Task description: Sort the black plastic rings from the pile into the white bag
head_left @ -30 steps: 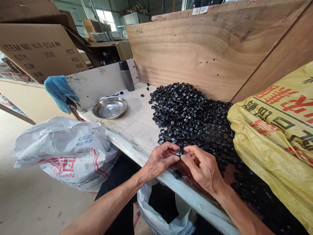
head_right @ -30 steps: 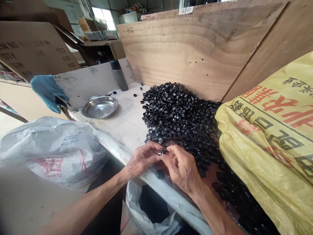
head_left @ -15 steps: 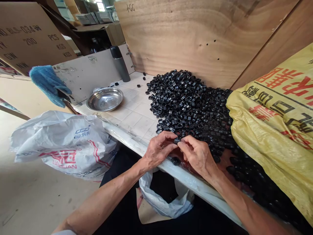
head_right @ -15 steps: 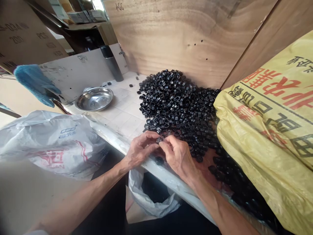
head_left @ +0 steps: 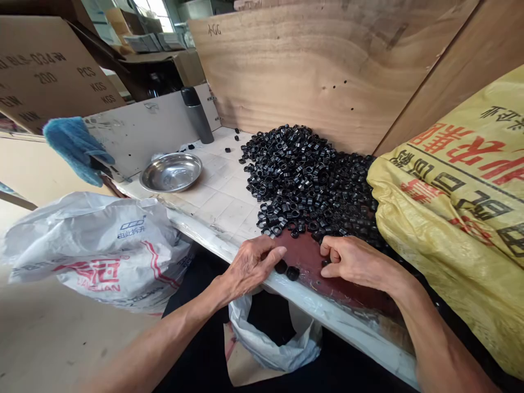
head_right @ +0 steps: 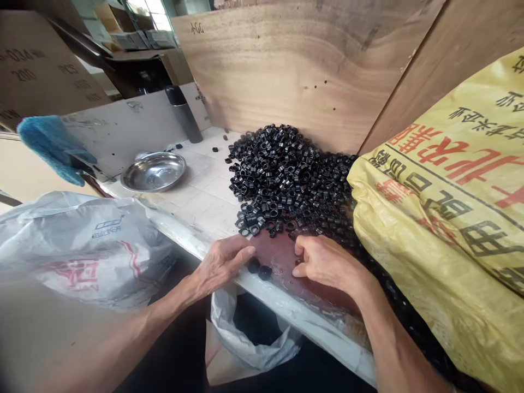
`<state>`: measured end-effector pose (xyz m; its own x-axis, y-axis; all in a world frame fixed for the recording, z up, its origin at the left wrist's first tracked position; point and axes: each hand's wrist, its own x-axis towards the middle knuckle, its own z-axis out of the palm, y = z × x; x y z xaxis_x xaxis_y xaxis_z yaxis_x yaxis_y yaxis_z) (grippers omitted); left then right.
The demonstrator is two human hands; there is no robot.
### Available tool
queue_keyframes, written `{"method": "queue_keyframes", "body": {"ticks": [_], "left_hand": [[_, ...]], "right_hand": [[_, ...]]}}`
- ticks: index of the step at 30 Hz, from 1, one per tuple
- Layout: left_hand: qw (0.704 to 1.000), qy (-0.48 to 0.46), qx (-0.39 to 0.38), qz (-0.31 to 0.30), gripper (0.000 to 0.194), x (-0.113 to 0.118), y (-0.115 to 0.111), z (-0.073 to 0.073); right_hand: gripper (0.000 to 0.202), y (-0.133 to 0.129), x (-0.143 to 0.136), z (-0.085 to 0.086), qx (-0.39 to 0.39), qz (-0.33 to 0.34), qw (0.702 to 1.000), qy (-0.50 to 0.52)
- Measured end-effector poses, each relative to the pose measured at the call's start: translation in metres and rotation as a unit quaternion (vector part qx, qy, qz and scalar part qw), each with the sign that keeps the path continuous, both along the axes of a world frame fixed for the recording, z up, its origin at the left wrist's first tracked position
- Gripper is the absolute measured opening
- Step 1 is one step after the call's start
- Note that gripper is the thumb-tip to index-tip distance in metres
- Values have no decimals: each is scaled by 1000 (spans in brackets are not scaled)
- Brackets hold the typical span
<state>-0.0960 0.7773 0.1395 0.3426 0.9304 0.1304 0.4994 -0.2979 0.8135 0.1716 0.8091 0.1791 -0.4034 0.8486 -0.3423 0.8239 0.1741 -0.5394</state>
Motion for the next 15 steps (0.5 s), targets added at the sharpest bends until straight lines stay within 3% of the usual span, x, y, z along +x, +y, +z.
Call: {"method": "queue_keyframes", "body": {"ticks": [4, 6, 10, 15], "left_hand": [[993, 18, 23, 117, 6, 4, 8, -12], [987, 40, 47, 148, 9, 2, 13, -22], [985, 85, 65, 137, 24, 4, 22, -29], [986, 103, 89, 100, 14, 16, 29, -25]], "right_hand": [[14, -7, -10, 1, 60, 36, 996, -48], [16, -7, -15, 1, 86, 43, 995, -27], [13, -4, -26, -10, 133, 41, 988, 71], [16, 0, -35, -32, 182, 31, 976, 112]]}}
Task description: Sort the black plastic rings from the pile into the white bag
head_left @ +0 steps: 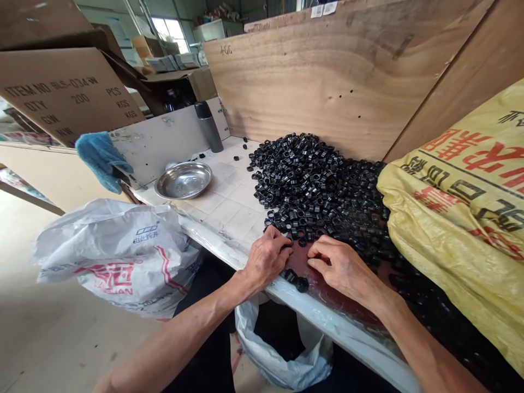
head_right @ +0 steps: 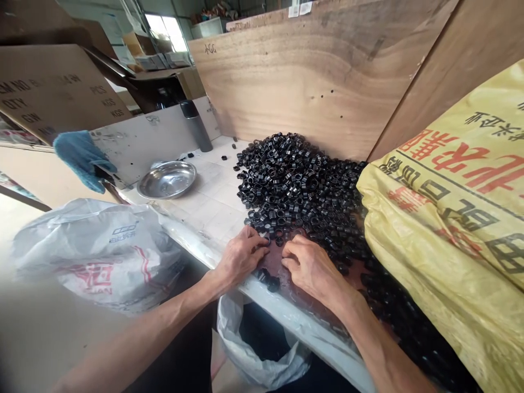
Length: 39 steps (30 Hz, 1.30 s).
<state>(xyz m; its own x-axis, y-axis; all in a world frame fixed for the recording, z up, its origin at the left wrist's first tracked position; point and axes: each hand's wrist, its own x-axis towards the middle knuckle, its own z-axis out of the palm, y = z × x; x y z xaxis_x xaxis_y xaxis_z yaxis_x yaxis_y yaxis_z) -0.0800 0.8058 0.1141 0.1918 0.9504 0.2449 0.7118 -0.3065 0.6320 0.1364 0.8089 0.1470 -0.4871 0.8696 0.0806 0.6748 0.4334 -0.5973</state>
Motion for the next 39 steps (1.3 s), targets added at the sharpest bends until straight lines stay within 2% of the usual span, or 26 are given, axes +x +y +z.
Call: {"method": "queue_keyframes", "body": {"ticks": [3, 6, 9, 10, 12, 15, 16, 18, 21, 26, 32, 39], "left_hand": [[999, 8, 11, -29, 13, 1, -1, -1], [997, -25, 27, -61, 14, -2, -3, -3], [987, -145, 10, -63, 9, -3, -4, 0], [977, -205, -25, -53, 6, -3, -4, 2], [931, -338, -130, -42, 11, -1, -4, 8], [828, -495, -254, -68, 34, 4, -5, 16], [806, -520, -272, -80, 39, 5, -5, 18], [783, -540, -293, -97, 43, 7, -5, 19], [773, -545, -306, -113, 39, 5, -5, 17], [763, -554, -310, -117, 39, 4, -5, 14], [770, -551, -302, -111, 36, 5, -9, 15], [776, -547, -290, -117, 38, 5, -12, 18]], "right_hand": [[21, 2, -2, -8, 35, -3, 999, 5], [17, 1, -3, -8, 29, -7, 999, 27], [2, -1, -6, -3, -51, -63, 990, 114], [7, -1, -7, -1, -77, -78, 983, 147], [11, -1, -9, 4, -93, -89, 973, 190], [15, -1, -12, 6, -76, -80, 971, 211], [18, -1, -13, 6, -80, -82, 969, 219], [22, -2, -14, 4, -97, -93, 963, 235], [16, -3, -16, 0, -90, -99, 962, 239], [12, -3, -18, -2, -4, -78, 970, 230], [15, -5, -20, -5, -53, -121, 962, 238], [28, -9, -22, -13, 14, -125, 969, 213]]}}
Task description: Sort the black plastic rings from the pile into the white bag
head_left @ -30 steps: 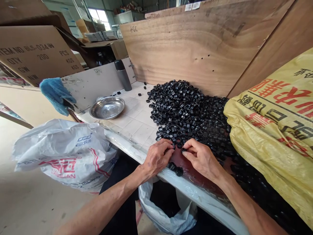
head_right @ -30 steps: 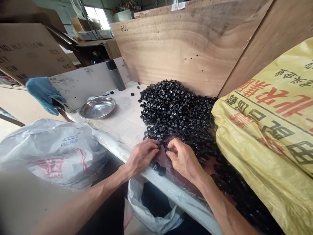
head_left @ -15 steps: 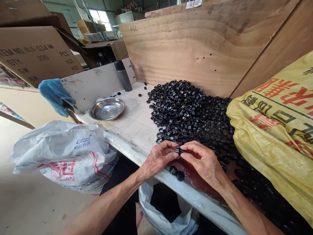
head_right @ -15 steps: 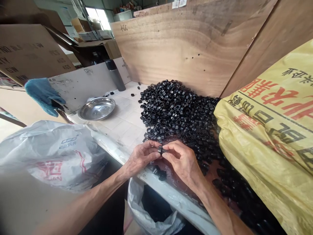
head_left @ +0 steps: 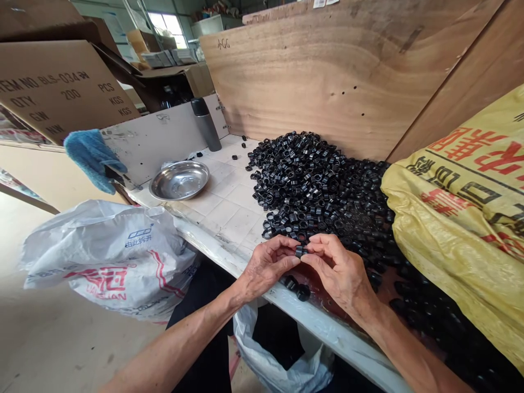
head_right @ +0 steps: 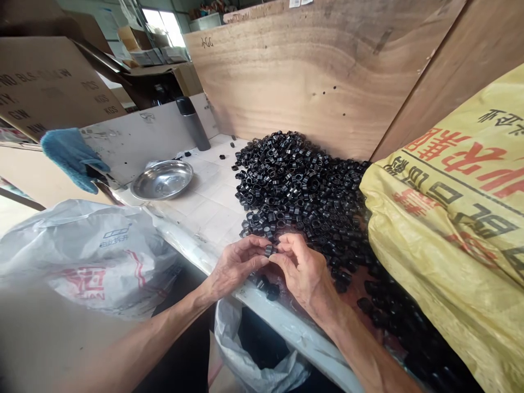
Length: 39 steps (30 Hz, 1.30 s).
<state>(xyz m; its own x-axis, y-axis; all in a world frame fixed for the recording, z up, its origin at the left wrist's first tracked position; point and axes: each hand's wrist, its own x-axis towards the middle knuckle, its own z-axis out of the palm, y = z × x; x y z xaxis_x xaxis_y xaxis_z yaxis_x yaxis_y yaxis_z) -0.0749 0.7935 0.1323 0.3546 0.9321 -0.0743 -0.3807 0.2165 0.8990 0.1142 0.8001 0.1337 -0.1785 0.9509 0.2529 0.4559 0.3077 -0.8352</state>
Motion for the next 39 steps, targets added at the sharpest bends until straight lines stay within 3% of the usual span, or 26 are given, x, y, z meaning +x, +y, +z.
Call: {"method": "queue_keyframes", "body": {"ticks": [10, 17, 26, 30, 34, 39], "left_hand": [[1000, 9, 4, 15, 36, 1, 2, -1], [999, 1, 53, 3, 34, 4, -3, -5], [999, -16, 27, 11, 37, 2, -2, -1], [1000, -11, 28, 6, 37, 2, -2, -2], [999, 5, 24, 40, 38, 1, -1, -3], [998, 26, 15, 54, 39, -1, -1, -2]], "right_hand": [[8, 1, -1, 3, 86, 28, 996, -10], [24, -2, -1, 3, 31, 32, 998, -49], [15, -3, 2, 3, 14, 88, 993, -75], [43, -3, 3, 6, 18, 81, 992, -96], [31, -4, 2, 11, 10, 105, 991, -77], [35, -4, 3, 11, 39, 84, 993, -78]]}}
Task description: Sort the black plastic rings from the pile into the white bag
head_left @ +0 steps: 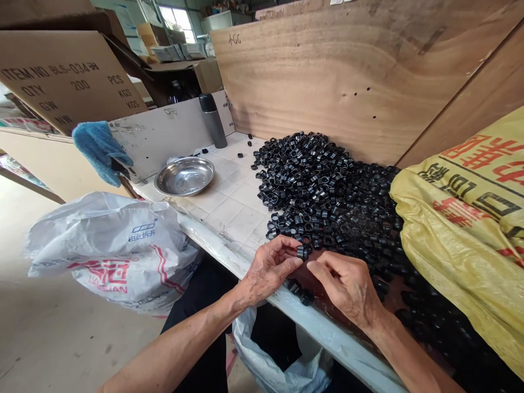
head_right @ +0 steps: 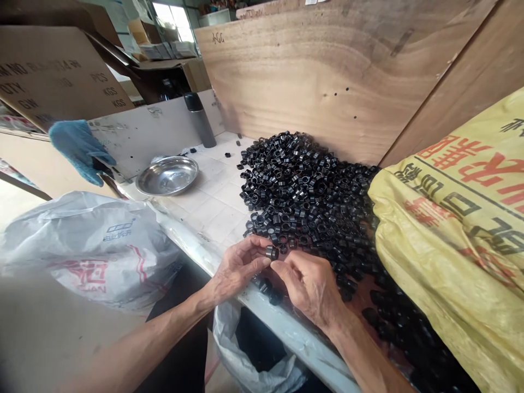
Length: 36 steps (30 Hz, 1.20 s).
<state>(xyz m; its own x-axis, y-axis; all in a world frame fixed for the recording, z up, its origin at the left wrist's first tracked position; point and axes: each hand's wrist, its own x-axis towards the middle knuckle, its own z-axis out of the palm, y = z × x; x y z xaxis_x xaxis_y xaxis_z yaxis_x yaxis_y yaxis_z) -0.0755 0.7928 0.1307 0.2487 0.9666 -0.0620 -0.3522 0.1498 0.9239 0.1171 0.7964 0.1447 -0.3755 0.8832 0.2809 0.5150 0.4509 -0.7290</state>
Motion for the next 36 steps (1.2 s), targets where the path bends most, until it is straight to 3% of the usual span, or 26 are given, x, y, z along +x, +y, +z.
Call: {"method": "queue_keyframes", "body": {"ticks": [10, 13, 18, 22, 24, 26, 30, 33, 36], "left_hand": [[1000, -14, 14, -20, 36, 1, -2, -1], [999, -17, 17, -40, 37, 2, -3, 0], [998, 12, 48, -39, 33, 2, -3, -5], [986, 98, 130, -23, 25, 0, -4, -11], [963, 182, 199, -6, 22, -3, -5, -11], [924, 269, 274, -2, 24, -6, -6, -9], [853, 378, 359, -27, 26, -11, -14, -5], [852, 395, 343, -30, 24, -17, -20, -3], [866, 421, 259, 70, 22, -23, -18, -7]], "right_hand": [[15, 0, 0, 2, -25, -7, 999, 21], [22, 1, -1, 0, -21, -14, 1000, 3], [13, -1, -5, -3, -14, -25, 999, 21], [16, -4, -10, -1, -128, -51, 989, 45], [17, -2, -9, 2, -195, -53, 978, 57], [24, 1, -4, 7, -212, -52, 975, 33], [30, 10, 11, 10, -102, -87, 990, -37], [9, 14, 15, 0, -30, -59, 996, -64], [21, 13, 10, -15, 31, -30, 992, -120]]}}
